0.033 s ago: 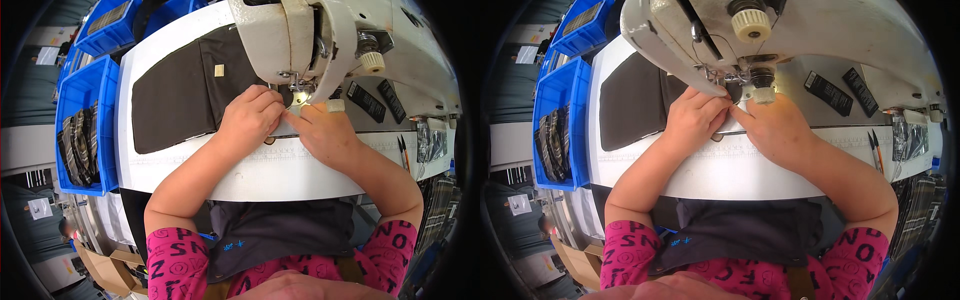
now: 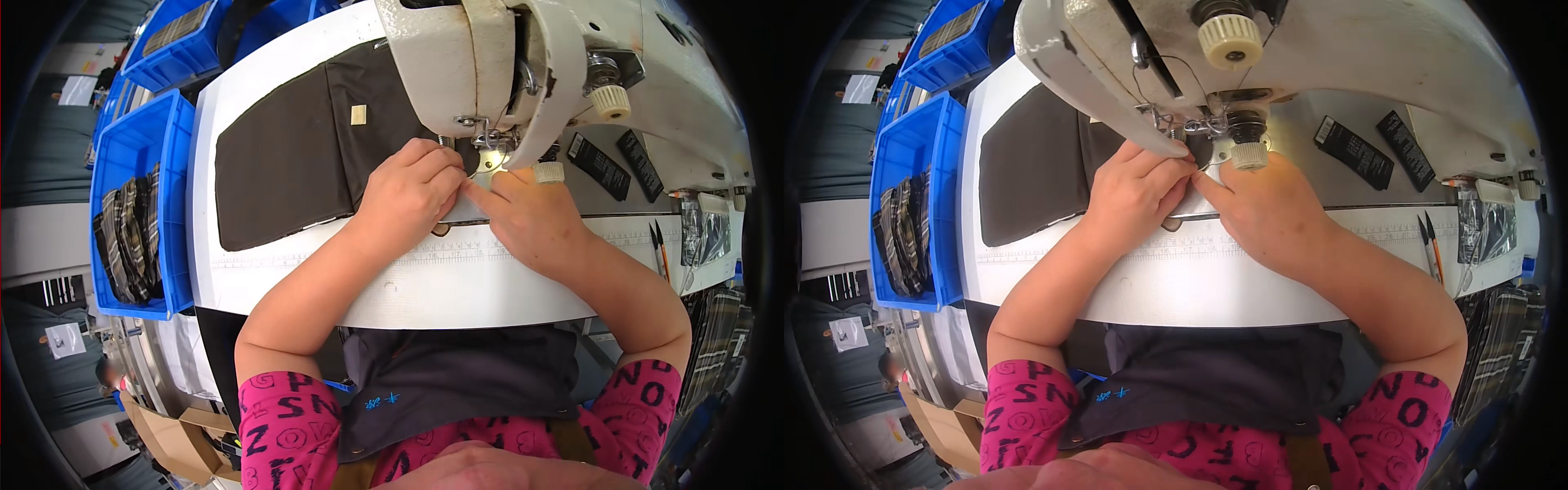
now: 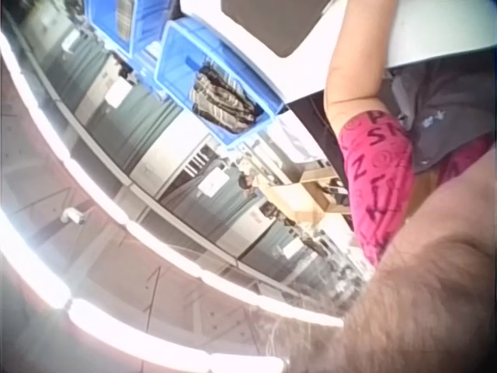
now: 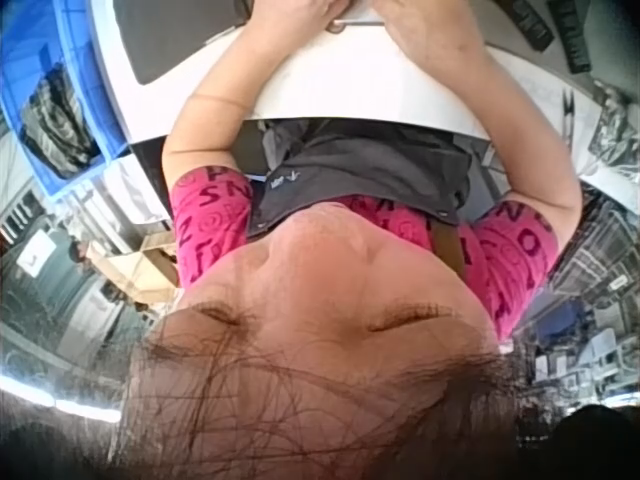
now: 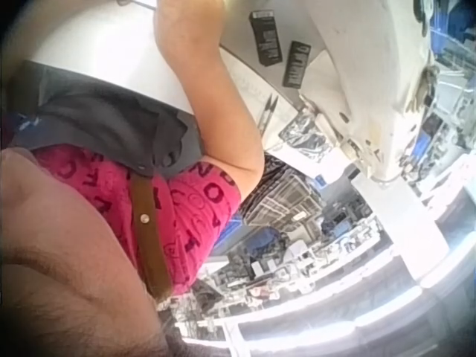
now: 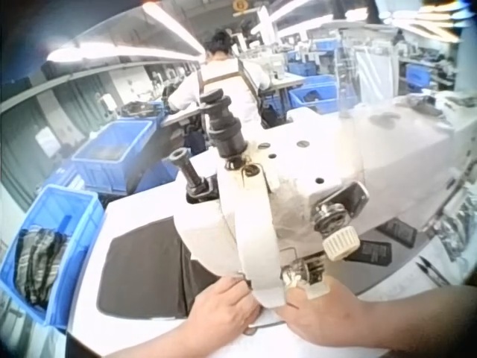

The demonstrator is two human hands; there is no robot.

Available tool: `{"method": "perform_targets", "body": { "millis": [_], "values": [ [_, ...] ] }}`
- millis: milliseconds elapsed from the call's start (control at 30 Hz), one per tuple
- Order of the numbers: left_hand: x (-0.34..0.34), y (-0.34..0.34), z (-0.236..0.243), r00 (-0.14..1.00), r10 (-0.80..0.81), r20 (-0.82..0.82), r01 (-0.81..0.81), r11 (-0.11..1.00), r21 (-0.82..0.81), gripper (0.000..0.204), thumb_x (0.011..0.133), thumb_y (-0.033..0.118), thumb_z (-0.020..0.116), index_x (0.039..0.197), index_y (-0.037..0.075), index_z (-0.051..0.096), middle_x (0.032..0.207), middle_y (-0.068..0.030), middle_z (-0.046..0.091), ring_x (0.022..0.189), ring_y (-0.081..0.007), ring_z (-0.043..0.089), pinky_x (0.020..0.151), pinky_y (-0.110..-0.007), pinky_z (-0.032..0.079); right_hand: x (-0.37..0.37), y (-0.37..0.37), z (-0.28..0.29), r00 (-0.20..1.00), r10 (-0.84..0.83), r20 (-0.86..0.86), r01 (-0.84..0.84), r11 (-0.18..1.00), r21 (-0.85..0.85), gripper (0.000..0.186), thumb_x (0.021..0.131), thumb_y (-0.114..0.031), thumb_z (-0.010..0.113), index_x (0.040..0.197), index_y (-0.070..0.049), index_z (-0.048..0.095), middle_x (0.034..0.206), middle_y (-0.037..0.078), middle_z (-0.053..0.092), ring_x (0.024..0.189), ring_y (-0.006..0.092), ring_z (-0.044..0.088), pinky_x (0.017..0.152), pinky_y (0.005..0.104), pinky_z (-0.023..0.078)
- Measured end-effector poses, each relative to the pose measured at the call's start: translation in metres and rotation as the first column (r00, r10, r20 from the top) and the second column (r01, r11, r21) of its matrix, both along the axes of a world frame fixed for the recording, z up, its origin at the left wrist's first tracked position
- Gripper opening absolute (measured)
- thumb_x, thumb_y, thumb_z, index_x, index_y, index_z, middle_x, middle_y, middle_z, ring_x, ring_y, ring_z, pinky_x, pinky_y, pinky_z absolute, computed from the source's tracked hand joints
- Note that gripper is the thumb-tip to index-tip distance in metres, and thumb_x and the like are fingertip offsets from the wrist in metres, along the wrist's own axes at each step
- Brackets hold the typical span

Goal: Using an industrial sewing machine to stitch together panels of a leather and fabric bag.

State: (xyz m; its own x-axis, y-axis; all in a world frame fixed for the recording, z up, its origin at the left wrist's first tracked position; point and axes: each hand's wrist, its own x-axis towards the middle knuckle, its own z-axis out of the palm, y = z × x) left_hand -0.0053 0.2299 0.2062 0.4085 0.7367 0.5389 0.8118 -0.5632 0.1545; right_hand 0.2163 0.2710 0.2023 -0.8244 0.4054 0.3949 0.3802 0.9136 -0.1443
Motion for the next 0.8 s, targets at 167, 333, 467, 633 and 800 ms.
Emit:
{"method": "perform_targets", "body": {
  "millis": [167, 333, 467, 633, 800],
  "values": [
    [-0.004, 0.0, -0.001, 1.0, -0.031, -0.001, 0.031, 0.999, -0.015, 0.023, 0.071, 0.006, 0.08, 0.092, 0.008, 0.071, 0.103, 0.0, 0.071, 0.097, -0.0219, 0.065, 0.08, -0.031, 0.059, 0.001, -0.001, 0.001, 1.0, 0.0, 0.0, 0.0, 1.0, -0.001, 0.044, 0.074, -0.01, 0.076, 0.118, -0.006, 0.072, 0.085, 0.004, 0.06, 0.075, 0.023, 0.062, 0.066, 0.0376, 0.048],
    [-0.009, -0.01, 0.001, 0.997, -0.031, -0.075, 0.024, 0.996, -0.091, 0.032, 0.076, 0.009, 0.077, 0.108, 0.009, 0.077, 0.116, 0.002, 0.071, 0.109, -0.0189, 0.065, 0.081, -0.03, 0.06, 0.003, -0.002, 0.001, 0.998, -0.054, 0.045, 0.056, 0.997, -0.047, 0.045, 0.073, -0.011, 0.077, 0.118, -0.005, 0.071, 0.086, 0.004, 0.062, 0.077, 0.0233, 0.063, 0.067, 0.0378, 0.049],
    [-0.014, -0.01, 0.005, 0.994, -0.053, -0.092, 0.04, 0.99, -0.137, 0.036, 0.078, 0.008, 0.076, 0.113, 0.01, 0.077, 0.119, 0.0027, 0.07, 0.114, -0.0186, 0.065, 0.079, -0.03, 0.062, 0.002, -0.002, 0.001, 0.998, -0.063, 0.002, 0.063, 0.998, 0.016, 0.047, 0.072, -0.005, 0.074, 0.118, -0.011, 0.072, 0.085, -0.001, 0.059, 0.073, 0.0178, 0.063, 0.055, 0.0331, 0.051],
    [-0.012, -0.008, 0.003, 0.996, -0.026, -0.091, 0.015, 0.992, -0.125, 0.037, 0.078, 0.006, 0.075, 0.115, 0.008, 0.077, 0.117, 0.0019, 0.069, 0.109, -0.0211, 0.064, 0.075, -0.03, 0.062, 0.0, -0.002, 0.002, 0.996, -0.085, 0.032, 0.084, 0.996, 0.023, 0.049, 0.072, -0.007, 0.075, 0.12, -0.008, 0.071, 0.088, 0.002, 0.062, 0.077, 0.0211, 0.065, 0.061, 0.0359, 0.052],
    [-0.001, -0.006, 0.004, 0.992, 0.005, -0.125, -0.02, 0.993, -0.115, 0.039, 0.077, 0.007, 0.073, 0.116, 0.005, 0.074, 0.113, 0.0003, 0.067, 0.105, -0.0223, 0.061, 0.071, -0.03, 0.062, -0.001, 0.0, -0.002, 0.993, -0.117, 0.031, 0.115, 0.993, 0.039, 0.05, 0.072, -0.007, 0.075, 0.121, -0.002, 0.069, 0.093, 0.006, 0.065, 0.08, 0.0267, 0.065, 0.068, 0.0398, 0.052]
  ]
}}
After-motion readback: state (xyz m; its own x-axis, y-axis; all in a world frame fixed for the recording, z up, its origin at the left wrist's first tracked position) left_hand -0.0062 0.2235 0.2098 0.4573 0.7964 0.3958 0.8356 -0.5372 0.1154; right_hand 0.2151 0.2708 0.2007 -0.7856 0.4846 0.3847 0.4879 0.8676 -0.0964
